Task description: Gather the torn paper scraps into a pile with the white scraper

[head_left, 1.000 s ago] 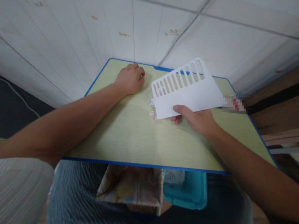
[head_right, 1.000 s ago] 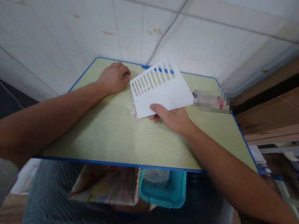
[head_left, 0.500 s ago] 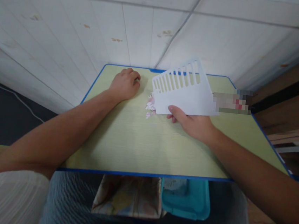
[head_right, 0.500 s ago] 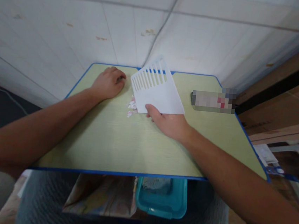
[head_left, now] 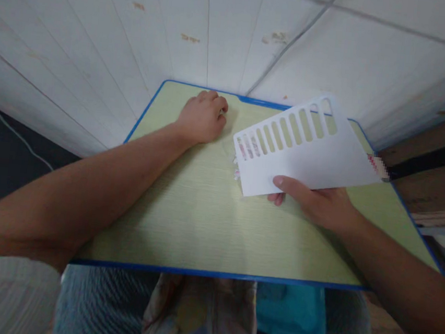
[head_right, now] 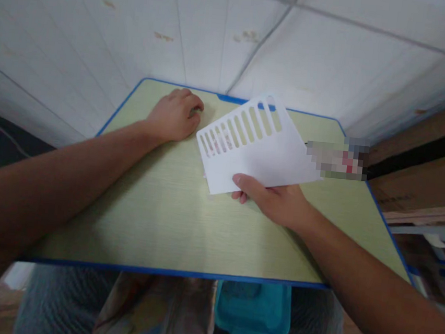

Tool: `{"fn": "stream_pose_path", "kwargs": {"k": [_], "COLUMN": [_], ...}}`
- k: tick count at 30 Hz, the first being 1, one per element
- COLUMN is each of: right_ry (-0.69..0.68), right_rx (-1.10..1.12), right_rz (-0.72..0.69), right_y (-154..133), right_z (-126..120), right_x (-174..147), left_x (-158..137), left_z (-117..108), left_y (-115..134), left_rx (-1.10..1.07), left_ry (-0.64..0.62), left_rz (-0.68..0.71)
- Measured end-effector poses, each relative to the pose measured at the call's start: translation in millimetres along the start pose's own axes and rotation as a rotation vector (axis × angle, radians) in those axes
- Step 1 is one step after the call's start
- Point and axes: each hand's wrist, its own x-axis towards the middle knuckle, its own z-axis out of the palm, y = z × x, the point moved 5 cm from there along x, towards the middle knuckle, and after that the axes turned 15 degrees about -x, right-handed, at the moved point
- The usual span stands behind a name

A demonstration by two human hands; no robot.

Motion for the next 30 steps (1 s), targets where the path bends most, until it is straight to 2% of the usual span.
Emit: {"fn": "stream_pose_path", "kwargs": {"k": [7, 13, 18, 26, 30], "right_ry": [-0.130, -0.236, -0.339, -0.346, -0.395], "right_rx": [-0.024, -0.057, -0.074, 0.025, 0.025], "right_rz": [-0.068, -0.120, -0.156, -0.136, -0.166], "right_y": [-18, -19, -26, -28, -28], "right_z": [6, 19, 24, 24, 28], "right_x": [-15, -34, -40, -39, -43], "left_x": [0, 3, 1, 0, 2], "left_z": [-5, -4, -6, -8, -7], "left_y": [12, 10, 16, 19, 15], "left_rx": [-0.011, -0.048, 0.035, 0.058, 0.023], "left_ry": [-0.036, 0.006, 0.014, 0.015, 0.003], "left_rz": [-0.078, -0.062, -0.039, -0.005, -0.034]}}
